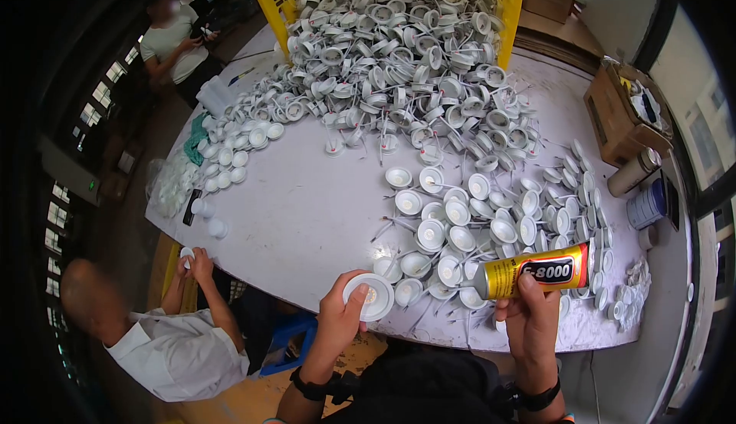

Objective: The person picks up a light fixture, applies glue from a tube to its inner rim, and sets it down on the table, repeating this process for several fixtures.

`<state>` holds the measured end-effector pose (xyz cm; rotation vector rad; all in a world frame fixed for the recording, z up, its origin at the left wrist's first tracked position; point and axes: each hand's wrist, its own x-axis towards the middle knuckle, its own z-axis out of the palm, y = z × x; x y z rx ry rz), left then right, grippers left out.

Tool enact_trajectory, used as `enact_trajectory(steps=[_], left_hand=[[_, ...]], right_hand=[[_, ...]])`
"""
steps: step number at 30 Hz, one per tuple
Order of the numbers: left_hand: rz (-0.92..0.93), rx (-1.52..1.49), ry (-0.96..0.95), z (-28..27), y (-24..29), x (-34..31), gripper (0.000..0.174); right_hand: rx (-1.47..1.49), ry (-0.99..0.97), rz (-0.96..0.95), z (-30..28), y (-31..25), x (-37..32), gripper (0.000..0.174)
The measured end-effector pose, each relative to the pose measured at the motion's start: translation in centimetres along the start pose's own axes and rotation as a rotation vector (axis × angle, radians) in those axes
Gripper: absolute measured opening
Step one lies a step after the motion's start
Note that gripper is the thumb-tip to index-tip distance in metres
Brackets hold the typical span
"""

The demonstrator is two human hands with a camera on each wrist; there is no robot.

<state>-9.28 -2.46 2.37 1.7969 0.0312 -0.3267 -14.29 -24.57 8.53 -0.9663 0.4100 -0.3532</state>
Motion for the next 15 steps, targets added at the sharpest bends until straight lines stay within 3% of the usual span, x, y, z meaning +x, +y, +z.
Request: enact_trajectory(steps=[5, 7, 8, 10, 11, 15], left_hand=[[-0.003, -0.142, -0.081, 0.3, -0.6, 0.9, 0.025], [-0.103, -0.503, -0.154, 0.7, 0.0, 0.5, 0.033], [-0.091, -0.511, -0.168, 0.7, 0.4, 0.4, 0.033], [-0.301, -1.011, -0.370, 0.3, 0.9, 0.0, 0.046], [-0.336, -1.075, -0.443, 0.2, 0.9, 0.0, 0.052], [-0.387, -1.240, -0.582, 0.5, 0.3, -0.4, 0.047]], right_hand=[[-0.039, -0.053, 0.010, -0.9, 0.3, 0.0, 0.021], [0.008, -0.031, 0.007, -0.3, -0.2, -0.1, 0.023], [0.033, -0.032, 0.006, -0.2, -0.4, 0.0, 0.024], [0.042, -0.034, -0.009, 0.0, -0.7, 0.0, 0.025], [0.051, -0.042, 0.000, 0.1, -0.8, -0.1, 0.026], [0.035, -0.075, 0.031, 0.3, -1.0, -0.2, 0.028]])
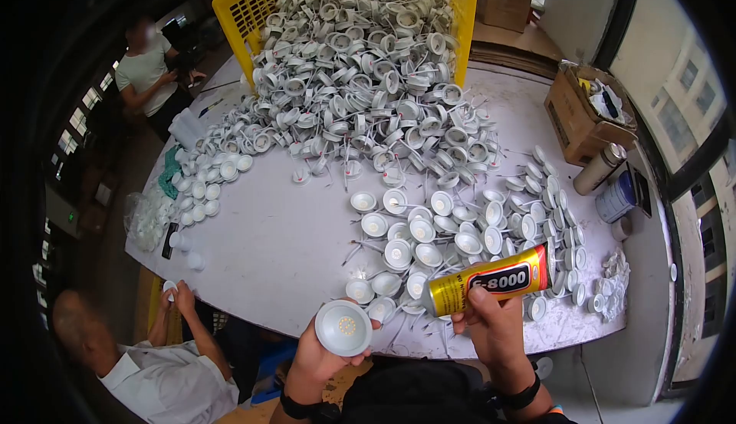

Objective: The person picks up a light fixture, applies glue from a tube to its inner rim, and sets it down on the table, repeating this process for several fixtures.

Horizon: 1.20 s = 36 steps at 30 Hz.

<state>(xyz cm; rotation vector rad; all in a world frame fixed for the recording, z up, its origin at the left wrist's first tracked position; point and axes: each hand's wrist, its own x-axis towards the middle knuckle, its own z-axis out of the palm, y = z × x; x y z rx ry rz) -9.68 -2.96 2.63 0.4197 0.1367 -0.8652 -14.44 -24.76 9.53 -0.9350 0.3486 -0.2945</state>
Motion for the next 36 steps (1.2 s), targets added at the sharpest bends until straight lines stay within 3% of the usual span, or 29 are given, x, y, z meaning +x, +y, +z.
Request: enact_trajectory(steps=[2, 5, 9, 11, 14, 19, 36], left_hand=[[0.010, 0.037, 0.049, 1.0, -0.6, -0.3, 0.049], [0.004, 0.069, -0.058, 1.4, -0.8, -0.3, 0.053], [0.010, 0.122, -0.035, 1.7, -1.0, -0.3, 0.056], [0.003, -0.023, -0.196, 1.0, -1.1, -0.4, 0.049], [0.043, 0.006, -0.076, 2.6, -1.3, -1.0, 0.048], [0.049, 0.036, -0.146, 3.5, -1.5, -0.9, 0.046], [0.043, 0.006, -0.201, 3.5, -1.2, -1.6, 0.052]], right_hand=[[-0.100, -0.007, 0.003, 0.6, 0.0, -0.1, 0.035], [-0.057, -0.099, 0.005, 0.6, -0.1, 0.0, 0.033], [-0.147, -0.113, -0.061, 1.4, -0.4, -0.1, 0.034], [-0.239, -0.213, -0.110, 1.5, -0.6, -0.2, 0.034], [-0.264, -0.245, -0.125, 2.5, -1.0, -0.8, 0.032], [-0.392, -0.386, -0.165, 3.2, -1.2, -0.9, 0.032], [-0.519, -0.406, -0.156, 4.3, -0.6, -1.2, 0.030]])
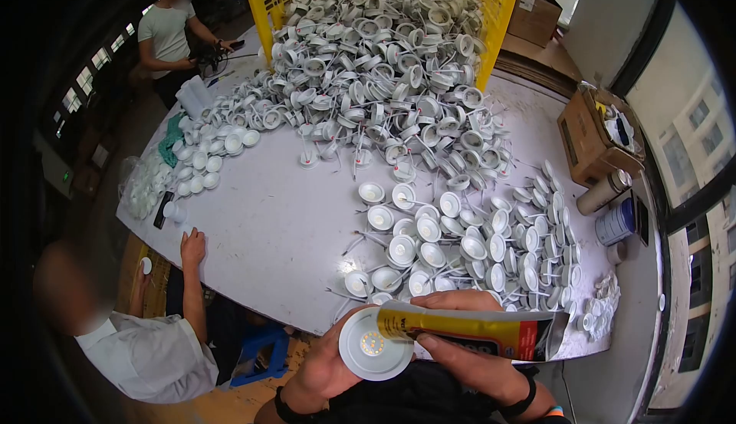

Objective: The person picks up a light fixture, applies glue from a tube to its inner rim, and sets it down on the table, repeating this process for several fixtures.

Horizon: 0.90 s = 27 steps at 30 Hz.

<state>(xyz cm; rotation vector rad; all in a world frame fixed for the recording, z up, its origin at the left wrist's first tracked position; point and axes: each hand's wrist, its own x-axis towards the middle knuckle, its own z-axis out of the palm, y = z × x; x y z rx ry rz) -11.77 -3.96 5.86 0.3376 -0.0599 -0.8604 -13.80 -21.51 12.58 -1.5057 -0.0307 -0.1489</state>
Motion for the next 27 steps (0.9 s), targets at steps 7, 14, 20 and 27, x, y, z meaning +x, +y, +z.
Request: enact_trajectory(steps=[7, 14, 20, 27], left_hand=[[0.037, 0.024, -0.025, 0.40, -0.04, -0.16, 0.053], [0.020, -0.009, -0.027, 0.10, -0.14, -0.24, 0.051], [-0.002, -0.076, -0.062, -0.06, -0.15, -0.28, 0.050], [0.002, -0.104, -0.078, -0.20, -0.01, -0.21, 0.049]], right_hand=[[-0.028, -0.095, -0.149, 0.10, 0.43, -0.07, 0.032], [-0.096, -0.126, -0.213, 0.27, 0.21, -0.11, 0.032], [-0.188, -0.149, -0.266, -0.03, 0.47, 0.04, 0.033], [-0.149, -0.105, -0.228, 0.25, 0.28, -0.06, 0.031]])
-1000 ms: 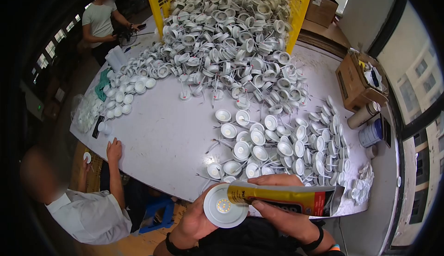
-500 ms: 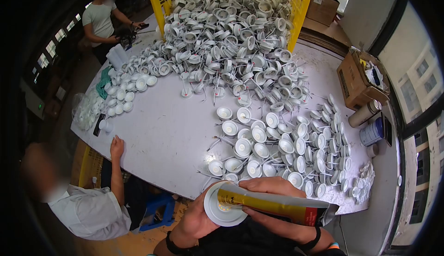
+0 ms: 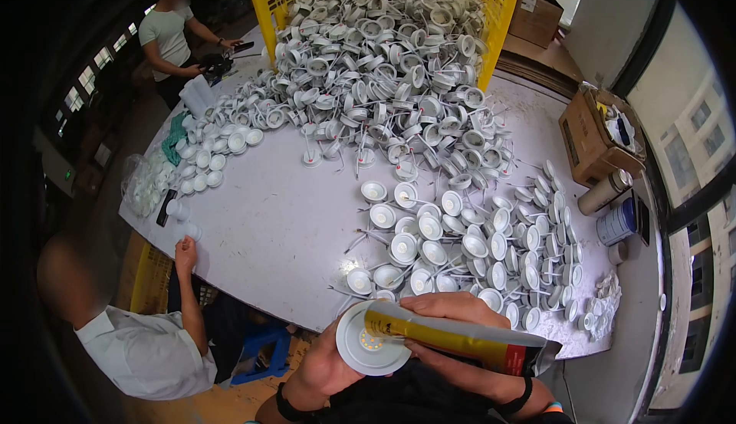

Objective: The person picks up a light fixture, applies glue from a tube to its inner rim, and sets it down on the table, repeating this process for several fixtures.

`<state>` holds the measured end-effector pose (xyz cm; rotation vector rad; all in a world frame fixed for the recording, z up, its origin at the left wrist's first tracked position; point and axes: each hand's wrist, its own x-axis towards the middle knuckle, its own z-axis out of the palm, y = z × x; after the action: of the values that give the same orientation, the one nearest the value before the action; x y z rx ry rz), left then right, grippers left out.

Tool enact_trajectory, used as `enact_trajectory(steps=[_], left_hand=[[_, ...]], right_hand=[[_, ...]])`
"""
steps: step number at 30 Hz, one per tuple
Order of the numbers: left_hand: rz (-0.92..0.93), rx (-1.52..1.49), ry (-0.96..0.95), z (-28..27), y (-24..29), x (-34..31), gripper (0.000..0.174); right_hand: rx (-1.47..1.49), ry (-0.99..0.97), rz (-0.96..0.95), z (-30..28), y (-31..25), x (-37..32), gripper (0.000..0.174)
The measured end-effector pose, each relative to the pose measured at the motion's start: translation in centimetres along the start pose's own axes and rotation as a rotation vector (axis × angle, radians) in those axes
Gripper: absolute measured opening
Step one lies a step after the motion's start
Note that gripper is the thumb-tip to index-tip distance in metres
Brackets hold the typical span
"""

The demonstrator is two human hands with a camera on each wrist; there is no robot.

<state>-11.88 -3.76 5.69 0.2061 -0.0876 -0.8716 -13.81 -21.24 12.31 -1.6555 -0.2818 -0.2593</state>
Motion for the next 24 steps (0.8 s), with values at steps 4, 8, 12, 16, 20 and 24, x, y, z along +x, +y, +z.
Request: enact_trajectory(steps=[4, 8, 12, 16, 20, 24], left_hand=[[0.044, 0.072, 0.061, 0.5, 0.4, 0.1, 0.046], [0.133, 0.173, 0.048, 0.4, 0.7, 0.0, 0.044], [0.191, 0.211, 0.071, 0.6, 1.1, 0.1, 0.042], [0.234, 0.288, 0.075, 1.3, 1.5, 0.3, 0.041], [0.250, 0.459, 0.269, 1.9, 1.3, 0.6, 0.061], [0.259, 0.314, 0.134, 0.7, 1.0, 0.9, 0.052]], right_hand=[[-0.186, 0.011, -0.015, -0.5, -0.5, 0.4, 0.031], [-0.303, 0.020, 0.044, -0.4, -1.7, 0.9, 0.025], [-0.405, 0.023, 0.016, -0.7, -2.6, 1.1, 0.020], [-0.487, -0.114, -0.063, -1.6, -2.8, 1.0, 0.029], [-0.256, -0.180, 0.193, -1.4, -3.8, 1.1, 0.018], [0.177, -0.093, 0.348, -0.4, -2.7, 0.6, 0.023]])
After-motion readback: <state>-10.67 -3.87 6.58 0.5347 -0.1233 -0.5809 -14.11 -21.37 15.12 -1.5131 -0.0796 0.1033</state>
